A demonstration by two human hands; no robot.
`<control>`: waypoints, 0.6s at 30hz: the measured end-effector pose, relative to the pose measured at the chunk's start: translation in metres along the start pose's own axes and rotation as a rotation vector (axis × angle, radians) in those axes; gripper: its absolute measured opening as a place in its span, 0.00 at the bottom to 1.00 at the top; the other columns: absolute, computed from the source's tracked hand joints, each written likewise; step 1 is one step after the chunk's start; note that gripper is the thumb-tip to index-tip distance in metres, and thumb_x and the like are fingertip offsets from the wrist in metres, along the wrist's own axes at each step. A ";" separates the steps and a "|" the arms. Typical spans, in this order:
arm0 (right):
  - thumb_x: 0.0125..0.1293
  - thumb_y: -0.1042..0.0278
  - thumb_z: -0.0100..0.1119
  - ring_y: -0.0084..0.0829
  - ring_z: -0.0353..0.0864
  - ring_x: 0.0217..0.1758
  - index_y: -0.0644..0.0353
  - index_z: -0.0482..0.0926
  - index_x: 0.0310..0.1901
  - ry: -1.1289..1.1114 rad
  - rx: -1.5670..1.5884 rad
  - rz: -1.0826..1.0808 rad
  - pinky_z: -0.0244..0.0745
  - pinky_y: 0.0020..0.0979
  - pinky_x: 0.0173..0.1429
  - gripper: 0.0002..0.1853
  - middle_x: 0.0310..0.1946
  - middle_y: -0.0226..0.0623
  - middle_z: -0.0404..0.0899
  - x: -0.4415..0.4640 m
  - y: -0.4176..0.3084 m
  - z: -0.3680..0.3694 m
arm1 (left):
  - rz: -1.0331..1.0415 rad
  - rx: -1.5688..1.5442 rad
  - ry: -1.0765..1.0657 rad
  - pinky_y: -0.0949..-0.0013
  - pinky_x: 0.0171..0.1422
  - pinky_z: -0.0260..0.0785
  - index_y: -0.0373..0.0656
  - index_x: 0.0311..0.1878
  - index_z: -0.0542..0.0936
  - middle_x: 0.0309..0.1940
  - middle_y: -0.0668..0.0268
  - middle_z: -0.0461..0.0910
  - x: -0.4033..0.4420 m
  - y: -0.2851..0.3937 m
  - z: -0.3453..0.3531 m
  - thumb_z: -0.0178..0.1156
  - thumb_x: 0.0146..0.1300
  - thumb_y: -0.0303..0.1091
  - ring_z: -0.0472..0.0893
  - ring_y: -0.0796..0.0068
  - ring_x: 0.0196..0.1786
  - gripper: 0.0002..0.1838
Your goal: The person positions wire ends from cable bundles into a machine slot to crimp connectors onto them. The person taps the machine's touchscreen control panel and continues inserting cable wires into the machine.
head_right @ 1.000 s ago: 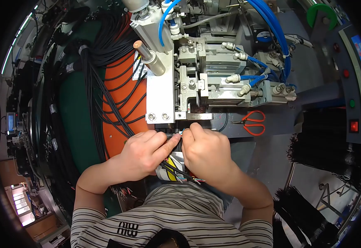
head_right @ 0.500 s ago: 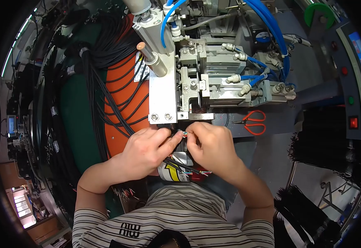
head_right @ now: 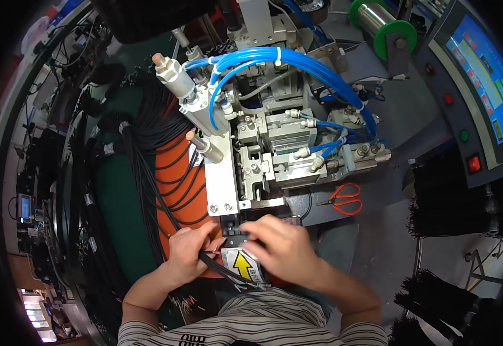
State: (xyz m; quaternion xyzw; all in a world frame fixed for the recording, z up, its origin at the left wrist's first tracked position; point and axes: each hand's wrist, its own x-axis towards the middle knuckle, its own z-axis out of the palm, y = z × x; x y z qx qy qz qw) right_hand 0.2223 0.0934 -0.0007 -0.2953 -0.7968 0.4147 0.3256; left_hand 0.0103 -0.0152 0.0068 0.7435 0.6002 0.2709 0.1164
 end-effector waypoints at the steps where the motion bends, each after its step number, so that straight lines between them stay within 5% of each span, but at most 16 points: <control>1: 0.59 0.78 0.65 0.28 0.76 0.21 0.64 0.81 0.43 -0.068 0.055 -0.079 0.70 0.26 0.25 0.10 0.31 0.36 0.80 0.003 -0.009 0.003 | 0.001 0.001 0.002 0.63 0.37 0.70 0.34 0.56 0.75 0.35 0.59 0.78 0.002 0.002 0.002 0.65 0.47 0.19 0.80 0.62 0.37 0.28; 3: 0.59 0.78 0.66 0.27 0.77 0.23 0.65 0.81 0.46 -0.215 0.169 -0.235 0.70 0.24 0.27 0.13 0.36 0.38 0.80 0.008 -0.021 0.010 | 0.041 -0.076 0.045 0.62 0.35 0.70 0.33 0.57 0.73 0.33 0.59 0.79 0.008 0.004 0.004 0.66 0.48 0.20 0.80 0.62 0.33 0.29; 8: 0.59 0.81 0.65 0.21 0.78 0.27 0.67 0.80 0.49 -0.138 0.249 -0.343 0.71 0.22 0.30 0.15 0.40 0.39 0.80 0.004 0.000 0.021 | 0.161 -0.184 0.053 0.65 0.28 0.67 0.35 0.50 0.76 0.26 0.63 0.79 0.022 0.000 -0.003 0.69 0.48 0.23 0.78 0.64 0.24 0.23; 11: 0.61 0.84 0.62 0.18 0.78 0.28 0.68 0.80 0.49 -0.095 0.417 0.109 0.71 0.20 0.31 0.14 0.40 0.38 0.81 -0.009 0.010 0.019 | 0.185 -0.102 0.087 0.65 0.29 0.68 0.36 0.48 0.77 0.28 0.61 0.80 0.014 0.004 -0.004 0.69 0.50 0.23 0.79 0.63 0.25 0.20; 15: 0.65 0.81 0.60 0.13 0.78 0.29 0.67 0.80 0.50 -0.124 0.747 0.275 0.70 0.17 0.31 0.12 0.37 0.30 0.79 -0.009 -0.002 0.016 | 0.194 -0.041 0.133 0.65 0.29 0.69 0.36 0.45 0.79 0.30 0.60 0.82 0.016 0.011 0.000 0.68 0.52 0.22 0.80 0.63 0.26 0.15; 18: 0.67 0.81 0.58 0.16 0.78 0.26 0.69 0.80 0.49 -0.054 0.705 0.245 0.70 0.17 0.29 0.10 0.35 0.34 0.80 -0.009 0.000 0.023 | 0.164 -0.079 0.156 0.65 0.29 0.68 0.35 0.44 0.80 0.30 0.59 0.82 0.022 0.008 0.008 0.67 0.53 0.23 0.80 0.64 0.26 0.14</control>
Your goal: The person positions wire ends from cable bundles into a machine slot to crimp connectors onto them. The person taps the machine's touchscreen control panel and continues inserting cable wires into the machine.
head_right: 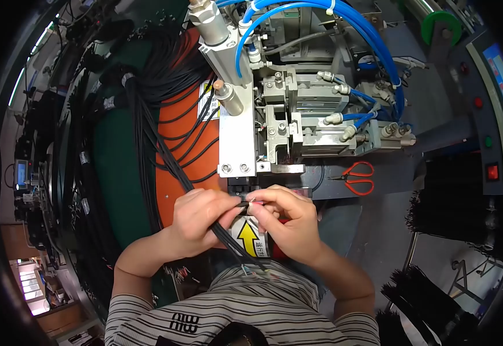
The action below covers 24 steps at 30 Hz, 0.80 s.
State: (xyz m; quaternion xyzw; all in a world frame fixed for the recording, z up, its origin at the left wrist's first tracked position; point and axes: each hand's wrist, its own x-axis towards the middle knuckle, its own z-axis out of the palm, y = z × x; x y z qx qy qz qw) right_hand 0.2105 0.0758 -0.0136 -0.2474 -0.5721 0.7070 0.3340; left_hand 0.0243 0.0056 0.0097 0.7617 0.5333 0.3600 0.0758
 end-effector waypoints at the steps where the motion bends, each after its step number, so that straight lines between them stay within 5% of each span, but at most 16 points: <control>1: 0.68 0.81 0.56 0.18 0.78 0.25 0.69 0.80 0.49 0.030 -0.019 -0.028 0.70 0.18 0.29 0.09 0.34 0.36 0.81 0.000 0.001 0.001 | -0.028 -0.041 0.015 0.66 0.29 0.68 0.35 0.44 0.80 0.30 0.60 0.82 0.000 -0.003 0.004 0.68 0.54 0.23 0.80 0.65 0.26 0.13; 6: 0.70 0.80 0.53 0.16 0.75 0.22 0.69 0.79 0.46 0.052 0.050 0.099 0.67 0.17 0.26 0.07 0.31 0.34 0.80 0.003 -0.005 0.001 | -0.023 -0.114 -0.016 0.65 0.29 0.68 0.33 0.43 0.81 0.30 0.60 0.81 0.001 -0.011 0.006 0.68 0.54 0.24 0.80 0.66 0.26 0.13; 9: 0.70 0.79 0.55 0.11 0.70 0.22 0.68 0.79 0.45 -0.050 0.470 0.326 0.62 0.15 0.25 0.06 0.29 0.28 0.78 0.009 -0.005 -0.012 | 0.046 0.031 -0.035 0.64 0.30 0.69 0.34 0.43 0.81 0.30 0.60 0.81 0.006 0.006 0.003 0.68 0.55 0.23 0.81 0.65 0.27 0.12; 13: 0.70 0.79 0.55 0.10 0.66 0.21 0.66 0.79 0.42 -0.068 0.470 0.380 0.58 0.15 0.24 0.04 0.28 0.28 0.78 0.013 -0.011 -0.016 | 0.092 0.117 -0.071 0.63 0.31 0.70 0.35 0.44 0.81 0.30 0.60 0.81 0.008 0.016 0.002 0.68 0.55 0.23 0.81 0.64 0.29 0.12; 17: 0.69 0.79 0.56 0.11 0.68 0.24 0.66 0.79 0.43 0.088 -0.012 0.080 0.59 0.16 0.26 0.05 0.28 0.27 0.77 0.002 -0.003 -0.003 | 0.019 -0.022 -0.076 0.63 0.30 0.70 0.35 0.43 0.81 0.29 0.60 0.80 0.010 0.009 0.009 0.68 0.54 0.22 0.80 0.64 0.27 0.13; 21: 0.67 0.82 0.55 0.13 0.72 0.28 0.67 0.80 0.46 0.089 0.437 0.336 0.65 0.18 0.30 0.08 0.33 0.30 0.78 -0.002 -0.004 -0.009 | -0.020 -0.131 -0.004 0.65 0.28 0.69 0.35 0.42 0.80 0.26 0.61 0.79 0.010 0.004 0.017 0.68 0.53 0.21 0.78 0.65 0.24 0.12; 24: 0.67 0.82 0.56 0.16 0.75 0.33 0.68 0.80 0.49 0.132 0.207 0.175 0.69 0.20 0.35 0.10 0.38 0.33 0.78 -0.004 -0.006 0.000 | -0.035 -0.167 0.029 0.65 0.26 0.68 0.36 0.41 0.80 0.24 0.62 0.78 0.010 0.004 0.016 0.68 0.52 0.21 0.77 0.65 0.21 0.12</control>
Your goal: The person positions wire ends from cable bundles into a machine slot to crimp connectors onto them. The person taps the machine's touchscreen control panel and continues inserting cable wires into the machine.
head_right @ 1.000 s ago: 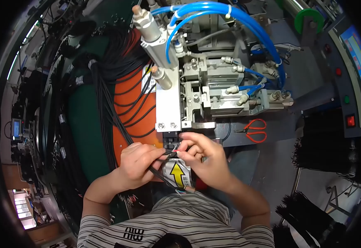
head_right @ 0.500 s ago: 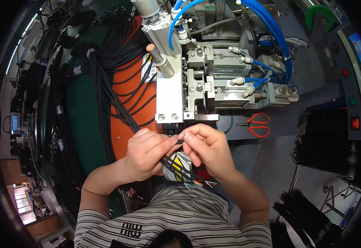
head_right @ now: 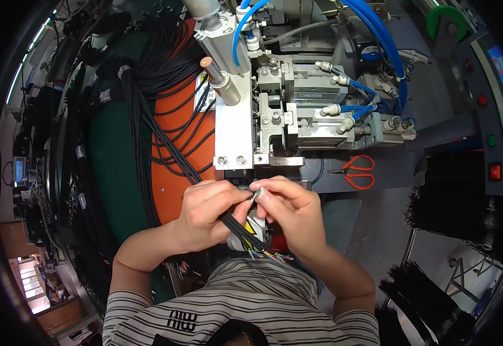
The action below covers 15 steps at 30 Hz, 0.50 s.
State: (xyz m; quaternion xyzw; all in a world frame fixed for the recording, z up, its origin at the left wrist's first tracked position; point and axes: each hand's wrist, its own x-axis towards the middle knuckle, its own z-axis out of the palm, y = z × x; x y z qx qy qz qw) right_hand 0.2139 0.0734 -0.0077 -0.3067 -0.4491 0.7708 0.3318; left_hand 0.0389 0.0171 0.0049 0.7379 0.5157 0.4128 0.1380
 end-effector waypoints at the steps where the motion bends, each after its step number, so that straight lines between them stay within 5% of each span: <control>1: 0.67 0.82 0.56 0.17 0.77 0.35 0.69 0.80 0.50 0.020 -0.109 -0.091 0.72 0.21 0.37 0.12 0.40 0.35 0.78 0.000 0.001 0.004 | -0.014 -0.013 0.006 0.66 0.25 0.67 0.36 0.40 0.80 0.23 0.62 0.77 0.001 0.000 -0.001 0.67 0.52 0.20 0.77 0.66 0.21 0.11; 2: 0.67 0.82 0.56 0.17 0.77 0.35 0.69 0.80 0.50 0.017 -0.110 -0.090 0.72 0.21 0.37 0.12 0.40 0.35 0.78 0.000 0.005 0.007 | -0.030 -0.025 0.015 0.66 0.24 0.67 0.36 0.39 0.80 0.22 0.63 0.77 0.001 0.001 -0.002 0.67 0.52 0.20 0.77 0.66 0.20 0.11; 5: 0.67 0.81 0.57 0.21 0.79 0.41 0.70 0.79 0.53 0.144 -1.021 -0.961 0.75 0.24 0.43 0.13 0.45 0.38 0.77 0.005 0.026 0.013 | -0.035 -0.003 0.038 0.67 0.23 0.67 0.37 0.38 0.79 0.22 0.62 0.76 -0.002 -0.001 -0.003 0.67 0.52 0.20 0.76 0.66 0.19 0.10; 10: 0.68 0.82 0.57 0.24 0.79 0.45 0.70 0.80 0.53 -0.010 -0.609 -0.518 0.77 0.26 0.45 0.13 0.46 0.40 0.78 0.000 0.010 -0.004 | 0.017 0.023 0.042 0.68 0.23 0.66 0.37 0.38 0.79 0.21 0.63 0.76 0.001 -0.001 -0.002 0.66 0.52 0.20 0.76 0.67 0.19 0.10; 13: 0.68 0.82 0.57 0.26 0.81 0.45 0.70 0.80 0.53 -0.205 0.003 -0.154 0.77 0.26 0.47 0.13 0.48 0.41 0.78 0.010 0.009 -0.016 | 0.000 -0.011 0.039 0.68 0.23 0.66 0.37 0.38 0.79 0.21 0.63 0.75 -0.001 -0.004 0.000 0.66 0.52 0.20 0.75 0.67 0.18 0.10; 15: 0.68 0.82 0.58 0.25 0.81 0.44 0.70 0.81 0.52 -0.209 0.024 -0.114 0.78 0.25 0.47 0.12 0.47 0.41 0.79 0.012 0.006 -0.018 | -0.007 -0.026 0.036 0.68 0.23 0.66 0.37 0.37 0.79 0.21 0.63 0.75 -0.001 -0.004 0.000 0.66 0.52 0.20 0.75 0.68 0.18 0.09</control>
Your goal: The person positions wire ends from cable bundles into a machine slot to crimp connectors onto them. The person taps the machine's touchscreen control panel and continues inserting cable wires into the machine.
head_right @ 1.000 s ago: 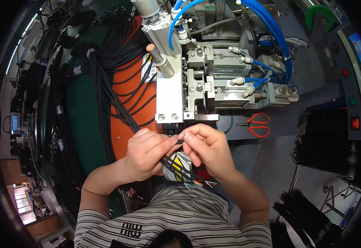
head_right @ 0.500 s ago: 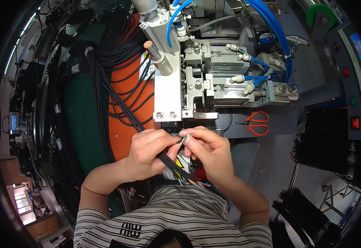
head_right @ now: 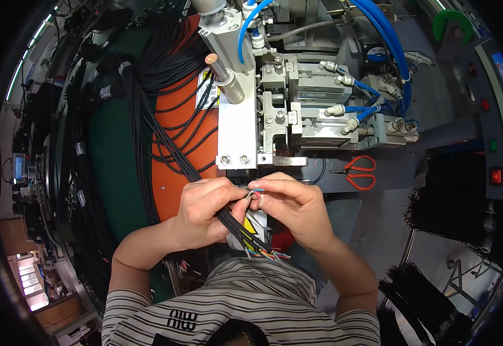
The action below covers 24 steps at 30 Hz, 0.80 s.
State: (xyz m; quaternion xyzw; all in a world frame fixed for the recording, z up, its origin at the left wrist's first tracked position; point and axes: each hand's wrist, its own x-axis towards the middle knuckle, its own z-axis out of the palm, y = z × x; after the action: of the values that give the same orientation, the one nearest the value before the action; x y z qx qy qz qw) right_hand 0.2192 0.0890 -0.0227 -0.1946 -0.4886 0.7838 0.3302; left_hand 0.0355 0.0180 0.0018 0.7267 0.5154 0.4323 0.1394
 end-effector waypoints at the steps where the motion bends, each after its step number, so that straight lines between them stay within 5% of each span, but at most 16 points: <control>1: 0.68 0.82 0.58 0.25 0.82 0.44 0.70 0.81 0.52 -0.002 0.026 0.040 0.78 0.25 0.47 0.12 0.47 0.41 0.79 0.000 -0.001 0.000 | -0.015 -0.018 -0.014 0.68 0.23 0.66 0.37 0.37 0.79 0.21 0.63 0.75 0.001 0.000 -0.001 0.66 0.53 0.20 0.75 0.67 0.18 0.09; 11: 0.67 0.81 0.59 0.20 0.83 0.35 0.70 0.83 0.46 -0.006 -0.182 0.044 0.75 0.20 0.32 0.08 0.41 0.38 0.81 0.005 -0.009 -0.006 | -0.052 -0.045 -0.155 0.66 0.22 0.64 0.37 0.35 0.79 0.19 0.64 0.73 0.004 0.001 -0.007 0.67 0.54 0.23 0.74 0.66 0.19 0.07; 14: 0.64 0.80 0.62 0.15 0.79 0.29 0.69 0.82 0.41 -0.068 -0.714 -0.198 0.70 0.20 0.26 0.05 0.36 0.34 0.82 0.007 -0.013 -0.007 | -0.001 0.063 -0.166 0.66 0.23 0.63 0.37 0.35 0.79 0.19 0.64 0.72 0.004 0.004 -0.005 0.67 0.54 0.24 0.72 0.66 0.18 0.06; 18: 0.61 0.79 0.64 0.12 0.73 0.25 0.68 0.81 0.37 -0.041 -0.982 -0.329 0.66 0.20 0.25 0.04 0.30 0.31 0.80 0.009 -0.016 0.000 | 0.061 0.173 -0.173 0.66 0.23 0.62 0.37 0.35 0.80 0.19 0.65 0.71 0.002 0.007 -0.004 0.66 0.55 0.26 0.72 0.67 0.18 0.06; 24: 0.62 0.79 0.64 0.12 0.72 0.24 0.68 0.82 0.37 -0.042 -0.526 -0.021 0.64 0.19 0.24 0.03 0.30 0.30 0.79 0.008 -0.014 -0.013 | 0.023 -0.026 -0.184 0.66 0.22 0.61 0.38 0.35 0.80 0.19 0.65 0.72 0.007 -0.004 -0.007 0.66 0.55 0.26 0.72 0.67 0.18 0.06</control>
State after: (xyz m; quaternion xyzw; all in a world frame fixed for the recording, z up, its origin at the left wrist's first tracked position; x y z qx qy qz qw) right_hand 0.2264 0.1071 -0.0156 -0.2524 -0.6843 0.6302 0.2660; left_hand 0.0278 0.0240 0.0069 0.7672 0.4866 0.3719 0.1904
